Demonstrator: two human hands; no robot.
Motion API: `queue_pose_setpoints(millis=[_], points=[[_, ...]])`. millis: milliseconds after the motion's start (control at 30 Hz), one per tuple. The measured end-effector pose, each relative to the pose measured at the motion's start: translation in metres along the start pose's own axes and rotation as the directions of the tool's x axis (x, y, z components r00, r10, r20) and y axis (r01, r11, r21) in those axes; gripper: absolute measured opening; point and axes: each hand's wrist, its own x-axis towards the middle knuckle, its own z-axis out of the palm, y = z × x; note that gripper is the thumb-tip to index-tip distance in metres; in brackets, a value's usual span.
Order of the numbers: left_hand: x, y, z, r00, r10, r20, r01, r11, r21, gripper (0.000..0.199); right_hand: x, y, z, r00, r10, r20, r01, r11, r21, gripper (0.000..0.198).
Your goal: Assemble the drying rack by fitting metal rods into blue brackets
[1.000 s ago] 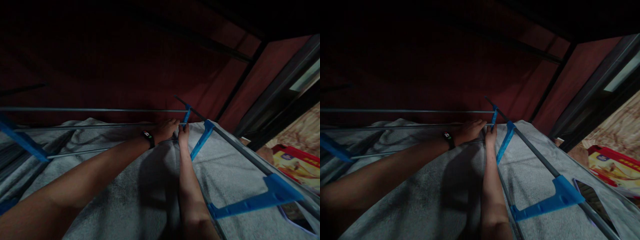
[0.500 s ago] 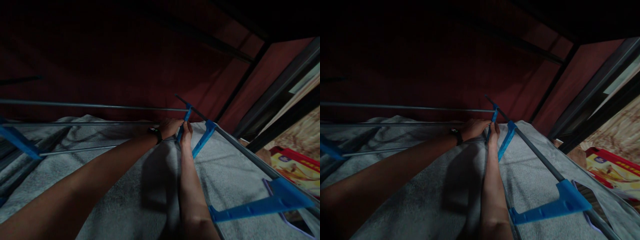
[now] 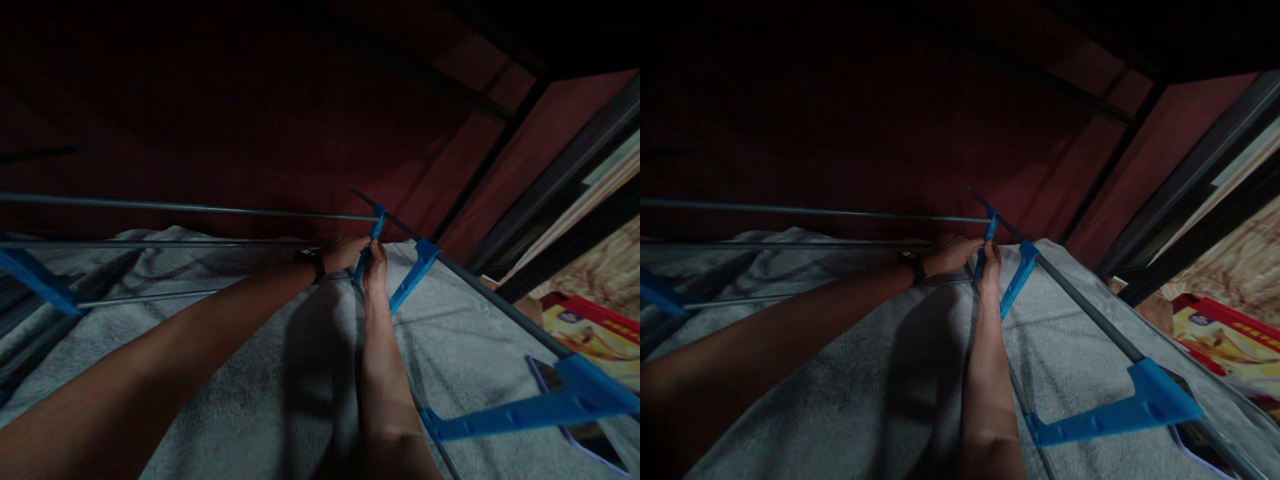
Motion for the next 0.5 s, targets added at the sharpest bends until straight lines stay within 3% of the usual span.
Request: queue_pose_setpoints(millis=[100, 300, 500], points=[[0.005, 0.005, 0.002, 1.000, 0.022, 0.015, -0.022, 1.000, -0.022, 0.035, 0.001, 0.002, -0.002, 1.000, -0.008, 0.001, 0.008, 0.999, 0.041, 0.024], [0.012, 0.007, 0.006, 0.999, -0.050, 0.013, 0.050, 0.999, -0.014, 0.024, 0.000, 0.006, -0.001, 0.999, 0.001, -0.042, 0.000, 1.000, 0.021, 0.025], [0.014, 0.007, 0.004, 0.996, -0.086, -0.011, 0.086, 0.996, -0.029, 0.029, 0.001, 0.007, 0.002, 0.998, 0.012, -0.058, -0.011, 1.000, 0.012, 0.033]])
